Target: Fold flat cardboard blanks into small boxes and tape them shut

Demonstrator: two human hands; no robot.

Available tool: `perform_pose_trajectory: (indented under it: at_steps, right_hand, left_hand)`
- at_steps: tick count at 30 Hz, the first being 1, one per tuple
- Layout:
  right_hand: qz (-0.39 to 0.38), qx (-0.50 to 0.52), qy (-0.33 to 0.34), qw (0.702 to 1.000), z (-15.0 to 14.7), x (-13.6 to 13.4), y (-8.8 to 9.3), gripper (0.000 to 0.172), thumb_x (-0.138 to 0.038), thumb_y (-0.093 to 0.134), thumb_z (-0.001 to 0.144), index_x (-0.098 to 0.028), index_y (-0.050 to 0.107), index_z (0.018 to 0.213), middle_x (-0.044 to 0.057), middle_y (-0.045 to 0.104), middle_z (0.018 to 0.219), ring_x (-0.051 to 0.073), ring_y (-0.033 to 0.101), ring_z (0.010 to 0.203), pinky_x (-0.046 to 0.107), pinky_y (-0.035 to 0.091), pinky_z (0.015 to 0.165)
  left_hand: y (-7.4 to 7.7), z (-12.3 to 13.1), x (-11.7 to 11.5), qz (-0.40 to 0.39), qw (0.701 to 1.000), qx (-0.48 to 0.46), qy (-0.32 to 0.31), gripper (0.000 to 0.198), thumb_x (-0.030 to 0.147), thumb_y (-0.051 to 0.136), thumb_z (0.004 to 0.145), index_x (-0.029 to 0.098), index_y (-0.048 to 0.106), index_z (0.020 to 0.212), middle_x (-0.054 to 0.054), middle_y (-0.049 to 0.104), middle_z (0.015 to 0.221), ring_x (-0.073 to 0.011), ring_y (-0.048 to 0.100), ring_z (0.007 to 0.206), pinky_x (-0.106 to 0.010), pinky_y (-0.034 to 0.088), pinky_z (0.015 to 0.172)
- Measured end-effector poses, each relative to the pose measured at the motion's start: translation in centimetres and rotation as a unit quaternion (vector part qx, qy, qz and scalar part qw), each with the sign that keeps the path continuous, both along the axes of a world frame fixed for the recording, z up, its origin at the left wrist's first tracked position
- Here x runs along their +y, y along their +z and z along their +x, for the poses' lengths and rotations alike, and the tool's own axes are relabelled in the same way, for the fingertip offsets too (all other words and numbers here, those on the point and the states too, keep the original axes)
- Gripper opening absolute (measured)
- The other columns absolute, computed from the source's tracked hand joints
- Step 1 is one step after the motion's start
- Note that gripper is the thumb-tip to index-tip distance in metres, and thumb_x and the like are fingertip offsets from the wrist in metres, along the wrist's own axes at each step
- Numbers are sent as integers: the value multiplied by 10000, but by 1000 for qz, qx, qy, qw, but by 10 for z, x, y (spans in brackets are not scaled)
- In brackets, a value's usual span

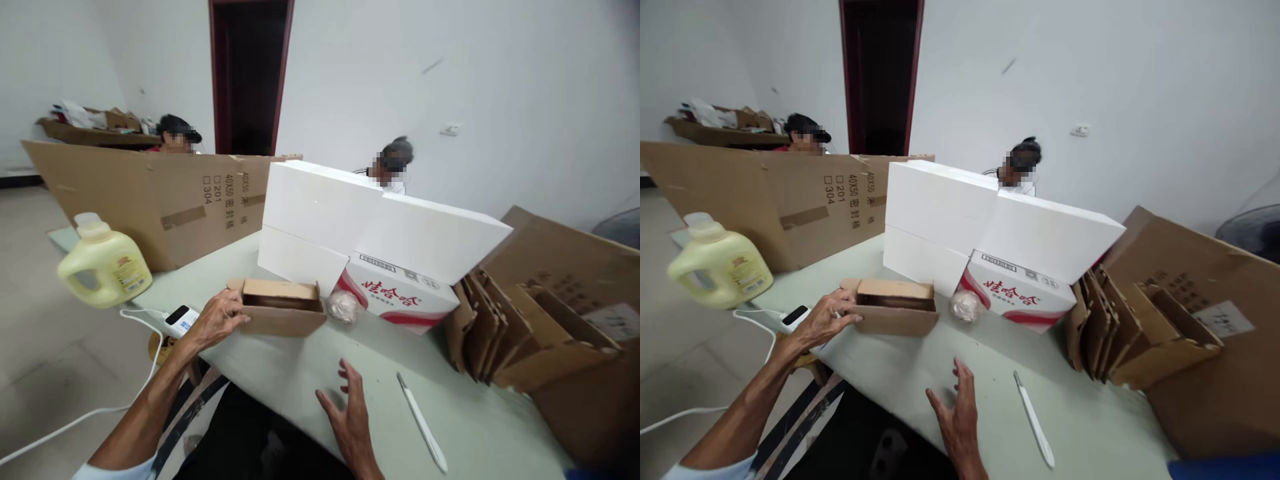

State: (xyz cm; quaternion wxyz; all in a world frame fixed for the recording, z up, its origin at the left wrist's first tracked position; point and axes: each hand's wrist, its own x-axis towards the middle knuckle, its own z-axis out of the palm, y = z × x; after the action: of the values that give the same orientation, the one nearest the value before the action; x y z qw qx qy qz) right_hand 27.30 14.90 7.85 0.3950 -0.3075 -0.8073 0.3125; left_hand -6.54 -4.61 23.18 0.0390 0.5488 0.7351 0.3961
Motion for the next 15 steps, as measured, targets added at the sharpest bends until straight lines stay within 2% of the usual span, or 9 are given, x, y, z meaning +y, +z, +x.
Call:
perform_pose_trajectory:
  at_steps: [2, 5, 7, 9, 10, 11, 12, 13, 15]
  right_hand:
    - [-53, -5, 25, 998, 12, -6, 16, 923, -501, 816, 873, -285, 400, 1668, 178, 504, 1648, 386, 577, 1447, 562, 558, 1117]
    - [-149, -10, 86, 985, 26, -21, 40, 1054, -521, 839, 839, -294, 318, 1726, 150, 442, 1722, 398, 403, 1607, 583, 431, 1260]
    - [-221, 2, 91, 971, 29, -30, 55, 1032, -580, 822, 851, -281, 350, 1718, 149, 512, 1678, 392, 448, 1581, 553, 468, 1234]
    - [-284, 16, 77, 956, 27, -32, 67, 956, -658, 791, 861, -261, 451, 1662, 155, 619, 1581, 384, 574, 1473, 516, 544, 1152]
    - [-306, 18, 67, 949, 25, -30, 72, 909, -697, 778, 860, -248, 522, 1608, 158, 666, 1526, 379, 631, 1403, 499, 572, 1111]
    - [-319, 18, 54, 946, 22, -26, 76, 872, -734, 769, 850, -233, 590, 1542, 161, 703, 1475, 376, 668, 1344, 488, 588, 1080]
    - [-325, 16, 40, 945, 19, -22, 79, 851, -770, 758, 841, -219, 642, 1479, 165, 729, 1435, 374, 690, 1298, 483, 597, 1059]
    - [-327, 14, 23, 944, 16, -16, 82, 854, -805, 747, 827, -206, 673, 1431, 171, 747, 1400, 374, 706, 1259, 482, 603, 1038]
    - [-325, 6, -2, 946, 11, -5, 86, 880, -864, 725, 800, -187, 714, 1364, 176, 775, 1341, 372, 722, 1200, 484, 607, 1009]
  left_hand:
    - [4, 20, -6, -11, 997, -36, -66, 312, 286, 678, 929, 192, 605, 641, -11, 608, 838, -188, 579, 833, -309, 457, 789]
    - [5, 33, -4, -32, 986, -96, -132, 403, 324, 706, 907, 185, 505, 587, 13, 532, 755, -158, 541, 748, -278, 446, 706]
    - [2, 32, 7, -41, 980, -133, -140, 421, 379, 725, 917, 181, 527, 602, 23, 506, 716, -141, 511, 688, -261, 427, 639]
    - [-6, 30, 21, -35, 978, -163, -123, 330, 435, 703, 964, 170, 670, 770, 8, 573, 785, -139, 533, 687, -255, 445, 619]
    - [-10, 29, 27, -26, 978, -173, -112, 292, 458, 693, 983, 170, 734, 947, -17, 631, 895, -151, 578, 742, -261, 484, 646]
    - [-16, 29, 31, -16, 978, -180, -104, 340, 479, 698, 989, 185, 741, 1155, -53, 669, 1059, -173, 630, 841, -277, 533, 701]
    - [-21, 29, 33, -7, 977, -186, -100, 468, 498, 729, 975, 219, 688, 1348, -91, 656, 1257, -206, 665, 986, -308, 579, 781]
    - [-27, 28, 33, 2, 977, -187, -101, 635, 517, 783, 938, 263, 606, 1492, -122, 583, 1448, -250, 661, 1148, -351, 608, 871]
    - [-37, 27, 24, 5, 977, -175, -120, 939, 544, 907, 829, 338, 471, 1635, -156, 378, 1687, -347, 578, 1388, -458, 625, 1004]
